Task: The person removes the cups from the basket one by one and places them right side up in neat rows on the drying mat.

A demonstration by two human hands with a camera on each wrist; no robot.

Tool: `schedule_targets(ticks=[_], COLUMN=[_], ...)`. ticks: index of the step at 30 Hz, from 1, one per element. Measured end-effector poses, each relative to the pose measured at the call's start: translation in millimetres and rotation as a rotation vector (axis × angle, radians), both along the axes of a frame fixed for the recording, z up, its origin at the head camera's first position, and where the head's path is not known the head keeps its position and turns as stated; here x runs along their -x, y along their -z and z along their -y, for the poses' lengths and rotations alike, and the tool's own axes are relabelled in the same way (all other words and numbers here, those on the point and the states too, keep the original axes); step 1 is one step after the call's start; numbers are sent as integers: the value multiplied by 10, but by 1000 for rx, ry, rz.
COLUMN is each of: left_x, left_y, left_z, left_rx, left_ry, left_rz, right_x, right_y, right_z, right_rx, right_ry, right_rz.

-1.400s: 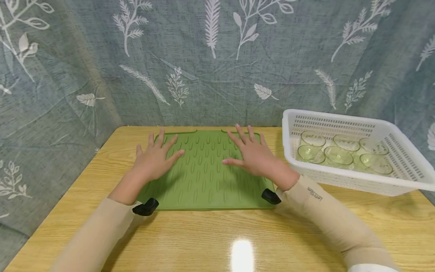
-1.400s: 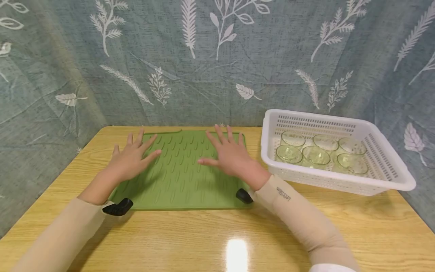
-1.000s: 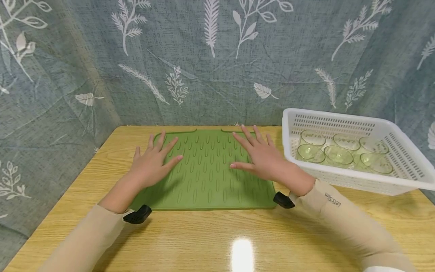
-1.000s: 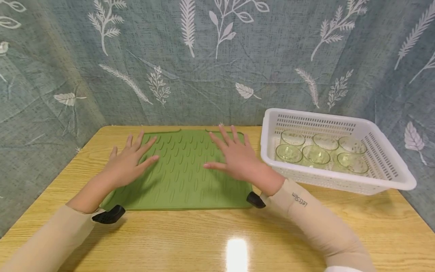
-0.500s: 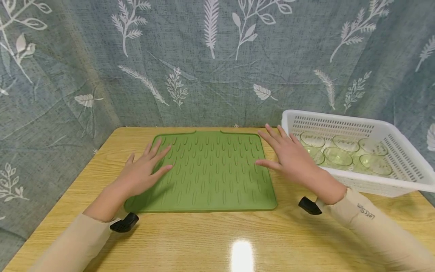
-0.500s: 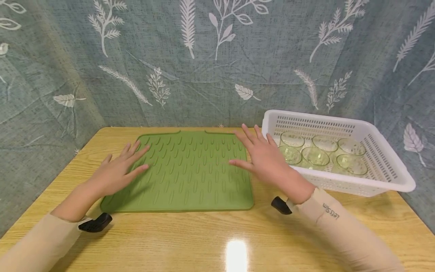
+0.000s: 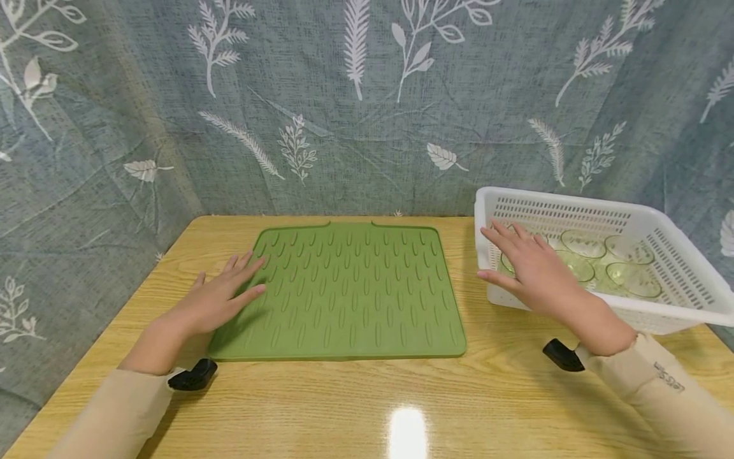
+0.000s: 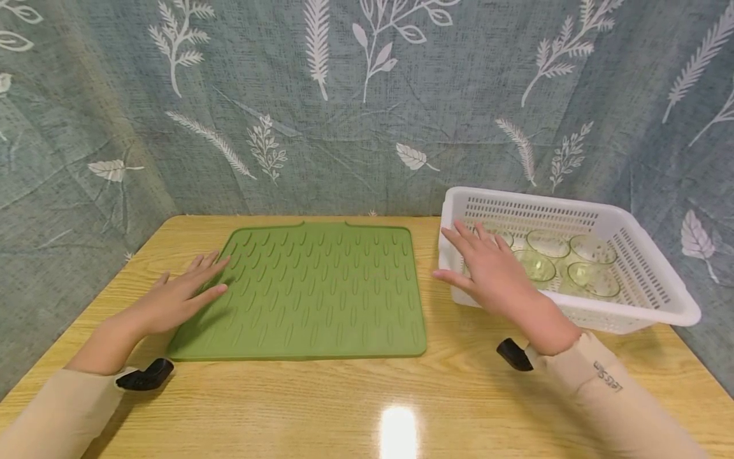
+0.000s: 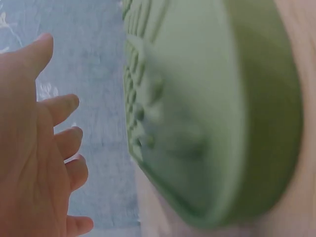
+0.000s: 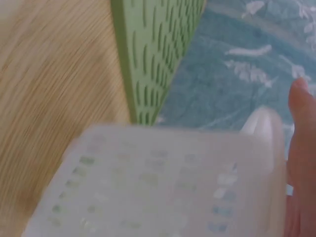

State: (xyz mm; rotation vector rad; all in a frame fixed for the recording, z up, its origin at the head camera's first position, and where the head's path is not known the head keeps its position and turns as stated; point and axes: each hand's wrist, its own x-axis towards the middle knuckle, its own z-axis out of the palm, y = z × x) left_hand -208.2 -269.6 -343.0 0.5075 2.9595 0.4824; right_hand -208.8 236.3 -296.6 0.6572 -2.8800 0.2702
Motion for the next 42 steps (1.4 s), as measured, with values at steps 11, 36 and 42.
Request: schedule_targets(ticks=[11,36,42], left_x=[13,61,68], left_y=[43,262,286], left_z=[150,258,265], left_rx=[-58,-51,-42], left_ry=[-14,-9,-9], left_rz=[28,92,93], right_x=[17,186,220], right_y=[-76,-94,-120], right_z=[-392,-622,-597], right_rx=[122,123,92], right_ry=[-60,-39,-52], right_rz=[236,187,188])
